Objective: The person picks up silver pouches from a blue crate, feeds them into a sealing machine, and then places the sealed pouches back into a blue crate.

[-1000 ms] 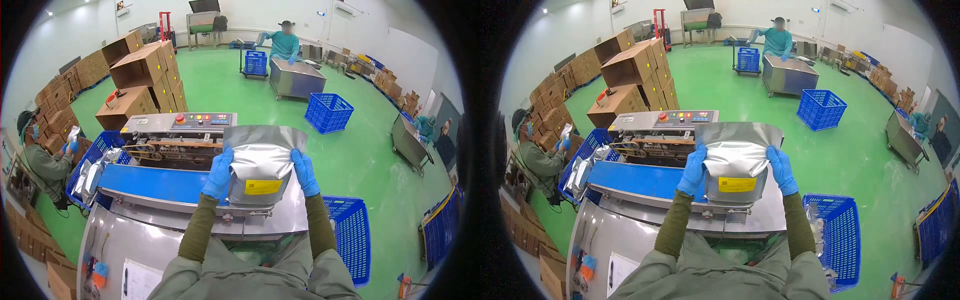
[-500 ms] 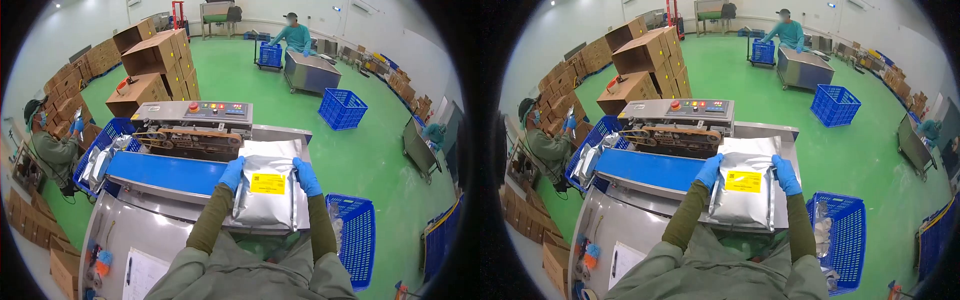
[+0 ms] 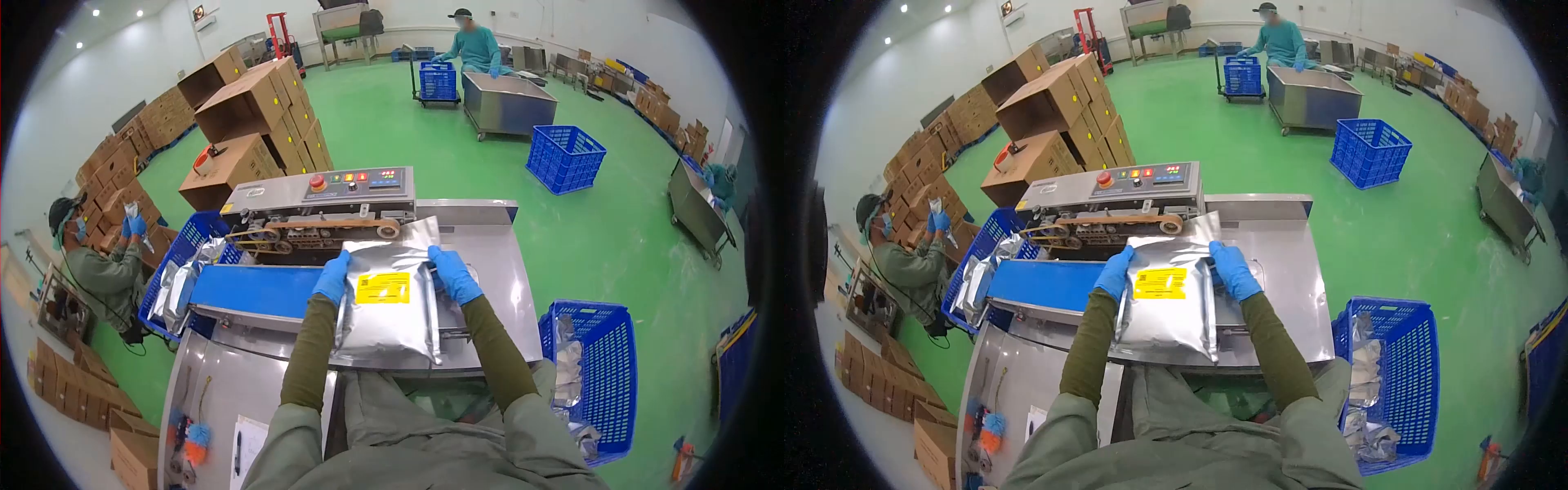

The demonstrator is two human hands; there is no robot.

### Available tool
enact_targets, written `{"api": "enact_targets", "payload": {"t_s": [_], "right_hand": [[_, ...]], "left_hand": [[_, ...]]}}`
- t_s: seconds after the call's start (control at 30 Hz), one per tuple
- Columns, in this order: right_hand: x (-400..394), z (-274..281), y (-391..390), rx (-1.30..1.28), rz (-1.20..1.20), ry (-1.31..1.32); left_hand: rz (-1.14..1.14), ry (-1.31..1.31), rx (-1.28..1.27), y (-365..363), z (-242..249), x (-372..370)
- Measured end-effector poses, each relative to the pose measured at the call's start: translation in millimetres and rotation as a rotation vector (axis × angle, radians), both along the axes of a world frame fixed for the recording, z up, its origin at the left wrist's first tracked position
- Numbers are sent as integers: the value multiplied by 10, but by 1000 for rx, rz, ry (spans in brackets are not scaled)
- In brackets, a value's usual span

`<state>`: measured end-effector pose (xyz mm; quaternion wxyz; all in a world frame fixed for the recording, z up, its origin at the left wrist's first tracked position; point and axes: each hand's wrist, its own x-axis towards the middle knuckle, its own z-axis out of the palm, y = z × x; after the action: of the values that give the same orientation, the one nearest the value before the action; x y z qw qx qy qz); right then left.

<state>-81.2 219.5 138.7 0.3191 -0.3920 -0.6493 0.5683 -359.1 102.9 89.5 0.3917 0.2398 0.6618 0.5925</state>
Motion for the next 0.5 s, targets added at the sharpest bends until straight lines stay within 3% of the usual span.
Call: {"api": "enact_targets", "payload": {"t_s": [0.03,0.1,0.17,0.23,0.27,0.3,0.37,0.43,0.5], "right_hand": [[-31,-165,42,98,78,42],[182,326,-508,-295,106,252],[468,399,-828,-269,135,297],[620,351,-1039,-532,141,405],[628,247,-1201,-552,193,586],[604,201,-1244,-788,333,808],[882,574,-1498,-869,487,1088],[1269,448,-1449,-797,345,1352],[1921,239,-1270,-794,314,1641]], "left_hand": [[41,28,11,15,-94,-149],[89,549,-124,-630,987,325],[381,750,-17,-855,1261,384],[495,895,256,-941,1525,932],[355,1016,400,-940,1596,1341],[178,1103,559,-894,1622,1820],[-243,1248,606,-858,1533,2865],[-428,1529,271,-648,1040,3167],[-553,1764,102,-445,1011,3260]]}}
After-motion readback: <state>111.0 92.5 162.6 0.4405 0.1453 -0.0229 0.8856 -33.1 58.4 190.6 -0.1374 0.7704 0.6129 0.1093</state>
